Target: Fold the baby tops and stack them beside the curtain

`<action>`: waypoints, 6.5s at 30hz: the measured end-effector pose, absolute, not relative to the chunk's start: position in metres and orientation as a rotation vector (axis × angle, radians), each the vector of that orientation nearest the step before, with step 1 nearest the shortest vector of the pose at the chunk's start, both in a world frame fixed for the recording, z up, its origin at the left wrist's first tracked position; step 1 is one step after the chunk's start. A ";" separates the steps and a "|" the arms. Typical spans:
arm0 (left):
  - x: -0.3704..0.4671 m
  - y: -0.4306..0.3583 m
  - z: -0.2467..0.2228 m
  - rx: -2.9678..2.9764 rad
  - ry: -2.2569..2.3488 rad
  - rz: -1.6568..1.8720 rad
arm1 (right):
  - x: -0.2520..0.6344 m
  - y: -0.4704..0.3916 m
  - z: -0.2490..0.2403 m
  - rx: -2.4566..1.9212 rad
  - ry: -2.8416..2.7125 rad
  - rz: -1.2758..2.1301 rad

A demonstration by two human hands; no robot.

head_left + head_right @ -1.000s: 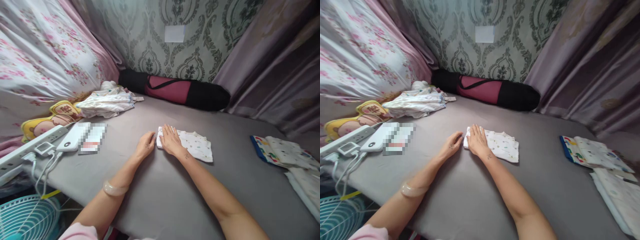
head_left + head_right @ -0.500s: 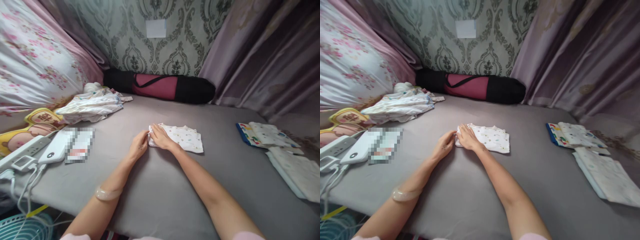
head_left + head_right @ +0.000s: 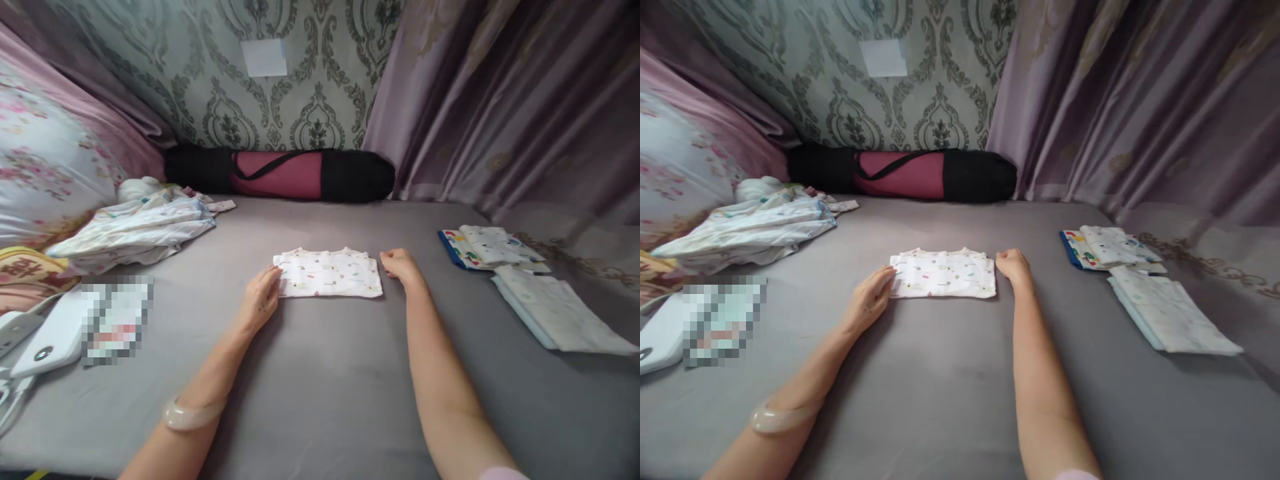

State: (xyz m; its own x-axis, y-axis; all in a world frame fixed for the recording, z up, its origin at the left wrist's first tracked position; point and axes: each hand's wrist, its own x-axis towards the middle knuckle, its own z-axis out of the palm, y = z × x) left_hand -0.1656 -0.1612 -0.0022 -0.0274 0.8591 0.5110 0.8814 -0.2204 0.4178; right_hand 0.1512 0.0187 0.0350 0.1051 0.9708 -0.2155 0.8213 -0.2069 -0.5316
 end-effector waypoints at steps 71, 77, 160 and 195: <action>-0.074 -0.091 0.013 -2.195 -2.266 -0.511 | 0.111 -0.020 0.065 -0.933 -1.280 2.035; -0.079 -0.092 0.015 -2.199 -2.193 -0.469 | 0.064 -0.029 0.073 -0.886 -1.399 2.005; -0.189 -0.131 0.066 -2.145 -3.217 -1.201 | -0.015 -0.051 0.034 -0.852 -2.801 0.694; -0.191 -0.110 0.035 -1.579 -3.205 -1.272 | -0.017 -0.132 0.034 -0.636 -2.953 0.197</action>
